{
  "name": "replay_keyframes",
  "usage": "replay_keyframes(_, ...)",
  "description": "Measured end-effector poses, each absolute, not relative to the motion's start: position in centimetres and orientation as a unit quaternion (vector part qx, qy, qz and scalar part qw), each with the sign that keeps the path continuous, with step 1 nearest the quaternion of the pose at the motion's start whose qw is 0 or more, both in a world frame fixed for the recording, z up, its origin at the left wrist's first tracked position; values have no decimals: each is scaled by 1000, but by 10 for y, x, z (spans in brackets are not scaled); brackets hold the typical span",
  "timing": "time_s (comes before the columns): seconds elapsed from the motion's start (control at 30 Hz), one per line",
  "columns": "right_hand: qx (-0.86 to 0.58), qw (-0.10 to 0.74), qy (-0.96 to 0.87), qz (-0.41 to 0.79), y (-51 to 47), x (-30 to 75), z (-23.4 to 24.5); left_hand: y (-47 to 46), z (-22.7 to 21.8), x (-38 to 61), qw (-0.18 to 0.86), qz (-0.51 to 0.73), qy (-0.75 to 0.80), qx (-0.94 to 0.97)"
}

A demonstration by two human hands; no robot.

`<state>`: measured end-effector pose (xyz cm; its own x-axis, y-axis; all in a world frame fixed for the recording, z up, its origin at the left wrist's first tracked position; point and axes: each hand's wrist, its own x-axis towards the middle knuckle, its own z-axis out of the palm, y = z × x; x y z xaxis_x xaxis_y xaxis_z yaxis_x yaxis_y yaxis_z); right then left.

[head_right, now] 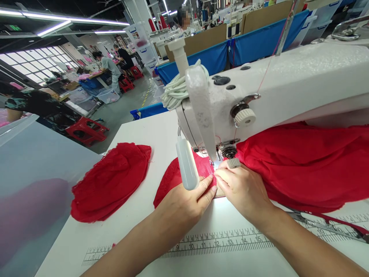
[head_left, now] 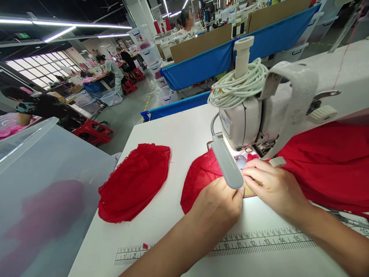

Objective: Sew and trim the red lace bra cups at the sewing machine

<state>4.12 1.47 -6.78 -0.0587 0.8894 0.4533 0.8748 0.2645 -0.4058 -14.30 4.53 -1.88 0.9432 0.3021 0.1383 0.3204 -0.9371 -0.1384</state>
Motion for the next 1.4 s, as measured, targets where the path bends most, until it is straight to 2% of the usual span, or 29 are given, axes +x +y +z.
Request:
replay_keyframes(0.3, -598, 307, -740, -16, 14, 41, -69, 48, -19, -142, 87, -105, -161, -977)
replay_keyframes(0.57, -553, 296, -772, -104, 9, 38, -63, 48, -21, -143, 87, -122, -161, -975)
replay_keyframes(1.13, -523, 260, -791, -180, 4, 37, -57, 67, -30, -141, -46, -167, -244, -954)
replay_keyframes(1.23, -525, 256, -789, -189, 5, 37, -56, 65, -26, -139, -87, -159, -264, -947)
replay_keyframes(1.4, -526, 271, -784, -187, 5, 38, -55, 62, -19, -133, -95, -127, -289, -944)
